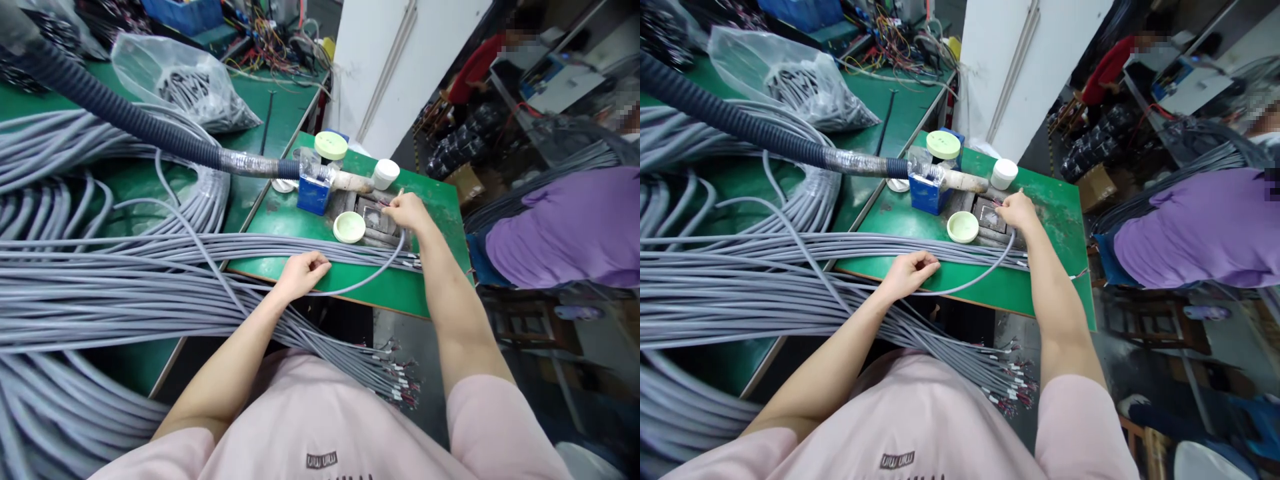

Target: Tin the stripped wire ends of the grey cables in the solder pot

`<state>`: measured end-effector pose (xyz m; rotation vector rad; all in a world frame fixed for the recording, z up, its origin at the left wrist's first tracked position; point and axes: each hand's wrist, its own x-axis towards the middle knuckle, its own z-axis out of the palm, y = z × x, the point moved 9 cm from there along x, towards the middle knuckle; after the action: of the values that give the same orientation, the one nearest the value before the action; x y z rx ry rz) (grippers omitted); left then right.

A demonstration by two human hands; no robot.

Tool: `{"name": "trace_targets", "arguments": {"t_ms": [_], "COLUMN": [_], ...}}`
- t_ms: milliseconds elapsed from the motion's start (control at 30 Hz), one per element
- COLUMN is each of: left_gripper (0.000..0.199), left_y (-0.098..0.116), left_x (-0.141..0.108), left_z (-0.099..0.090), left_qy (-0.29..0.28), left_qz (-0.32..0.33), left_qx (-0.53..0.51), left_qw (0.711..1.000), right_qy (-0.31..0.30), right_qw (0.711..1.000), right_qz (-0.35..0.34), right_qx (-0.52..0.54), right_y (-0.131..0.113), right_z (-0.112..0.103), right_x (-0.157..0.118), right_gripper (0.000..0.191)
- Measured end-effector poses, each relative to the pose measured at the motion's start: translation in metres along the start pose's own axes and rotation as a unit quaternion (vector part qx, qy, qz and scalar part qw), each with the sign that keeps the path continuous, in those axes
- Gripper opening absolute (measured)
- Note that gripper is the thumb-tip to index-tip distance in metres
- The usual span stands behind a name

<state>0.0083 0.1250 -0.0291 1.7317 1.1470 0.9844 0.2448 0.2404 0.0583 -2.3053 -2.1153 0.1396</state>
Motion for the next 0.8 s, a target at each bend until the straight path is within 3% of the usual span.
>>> {"name": "trace_targets", "arguments": {"t_ms": [133, 300, 800], "left_gripper": [0.021, 0.02, 0.019], "left_y": [-0.003, -0.002, 0.001], "left_x": [-0.001, -0.002, -0.002], "left_z": [0.0, 0.0, -0.002], "left_qy": [0.0, 0.0, 0.007], "left_qz": [-0.015, -0.02, -0.008], "left_qx": [0.009, 0.015, 0.017], "left_qw": [1.0, 1.0, 1.0], "right_qy": [-0.017, -0.031, -0.05], "right_qw": [0.999, 0.997, 0.996], "right_qz": [0.044, 0.069, 0.078], "right_qx": [0.003, 0.008, 0.007], "right_y": [0.021, 0.025, 0.029], "right_z": [0.018, 0.035, 0.056], "right_x": [0.015, 0.03, 0.046], "right_gripper": [0.021, 0.021, 0.022]}}
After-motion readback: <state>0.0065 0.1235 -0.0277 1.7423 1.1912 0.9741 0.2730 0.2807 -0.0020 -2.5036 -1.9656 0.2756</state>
